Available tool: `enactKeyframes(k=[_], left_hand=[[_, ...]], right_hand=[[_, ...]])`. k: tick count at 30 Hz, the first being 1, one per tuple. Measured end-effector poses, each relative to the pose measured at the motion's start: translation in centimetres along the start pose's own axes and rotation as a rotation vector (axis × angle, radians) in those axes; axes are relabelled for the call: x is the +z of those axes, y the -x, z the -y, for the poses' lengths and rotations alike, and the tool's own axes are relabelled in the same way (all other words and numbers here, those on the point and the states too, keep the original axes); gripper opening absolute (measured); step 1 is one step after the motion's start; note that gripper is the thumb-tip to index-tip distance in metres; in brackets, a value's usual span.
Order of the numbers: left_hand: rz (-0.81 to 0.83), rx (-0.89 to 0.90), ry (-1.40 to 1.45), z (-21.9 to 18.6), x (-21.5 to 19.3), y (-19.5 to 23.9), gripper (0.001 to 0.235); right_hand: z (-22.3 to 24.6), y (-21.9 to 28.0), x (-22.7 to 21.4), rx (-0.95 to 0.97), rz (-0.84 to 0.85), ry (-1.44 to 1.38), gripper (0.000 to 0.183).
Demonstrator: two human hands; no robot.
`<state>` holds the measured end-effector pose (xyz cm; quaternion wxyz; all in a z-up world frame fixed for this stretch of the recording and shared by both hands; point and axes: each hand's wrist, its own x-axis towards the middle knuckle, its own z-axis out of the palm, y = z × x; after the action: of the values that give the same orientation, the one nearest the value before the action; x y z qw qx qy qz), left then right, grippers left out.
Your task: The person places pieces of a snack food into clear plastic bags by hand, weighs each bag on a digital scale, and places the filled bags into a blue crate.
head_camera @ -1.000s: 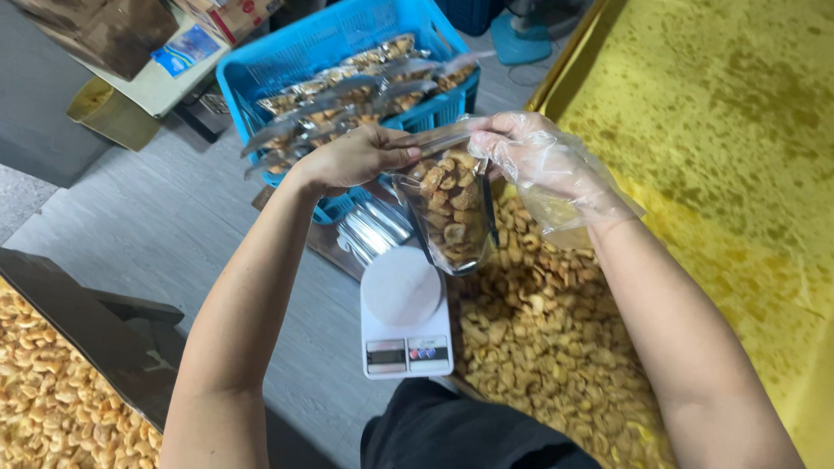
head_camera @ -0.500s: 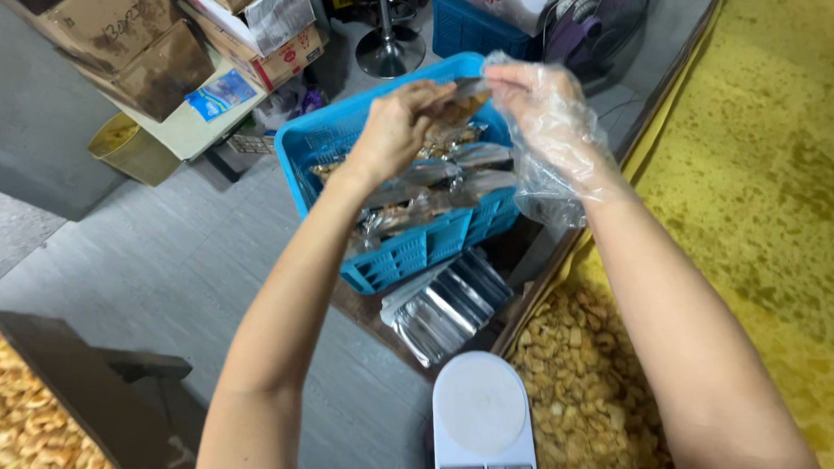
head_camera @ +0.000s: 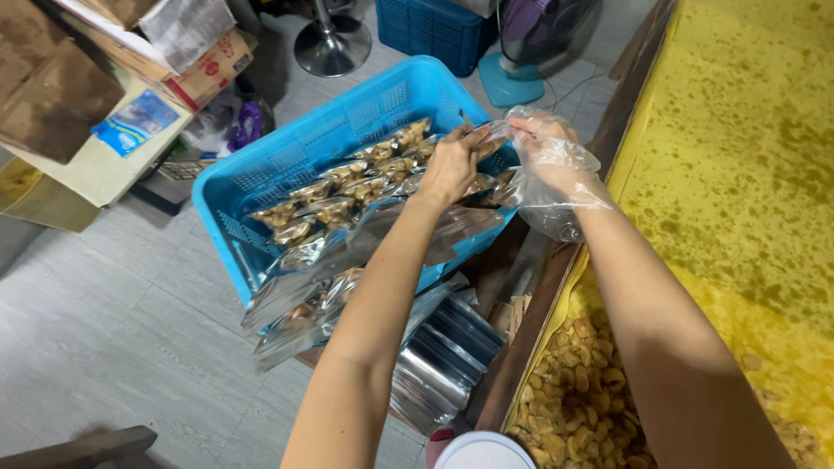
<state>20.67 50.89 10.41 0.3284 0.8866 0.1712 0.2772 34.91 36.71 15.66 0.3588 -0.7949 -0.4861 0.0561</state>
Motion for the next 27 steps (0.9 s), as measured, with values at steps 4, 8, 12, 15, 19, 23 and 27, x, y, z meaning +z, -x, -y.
enactKeyframes(k=[4, 8, 12, 15, 19, 23, 27], left_hand=[[0.138, -0.098, -0.042, 1.1, 3.1, 0.1, 0.057], [0.208, -0.127, -0.081, 2.3, 4.5, 0.2, 0.039], [0.313, -0.166, -0.068, 1.1, 2.9, 0.0, 0.046], [0.192, -0.087, -0.020, -2.0, -0.7, 0.8, 0.053], [-0.015, -0.116, 0.223, -5.8, -6.8, 9.2, 0.050], [0.343, -0.629, 0.357, -7.9, -9.1, 26.8, 0.042], [-0.081, -0.551, 0.058, -3.6, -4.9, 40.5, 0.066]], right_hand=[[-3.9, 0.2, 2.2, 0.078, 0.088, 0.085, 0.030], [-5.3, 1.5, 3.6, 0.120, 0.064, 0.039, 0.029], [-5.2, 2.3, 3.3, 0.077, 0.094, -0.028, 0.035], [-3.6, 2.8, 1.1, 0.062, 0.088, 0.094, 0.040], [-0.9, 6.9, -2.2, 0.100, -0.007, 0.144, 0.032], [0.3, 13.7, -2.6, 0.072, -0.004, -0.690, 0.041], [4.7, 21.5, 0.3, 0.346, 0.084, -0.505, 0.042]])
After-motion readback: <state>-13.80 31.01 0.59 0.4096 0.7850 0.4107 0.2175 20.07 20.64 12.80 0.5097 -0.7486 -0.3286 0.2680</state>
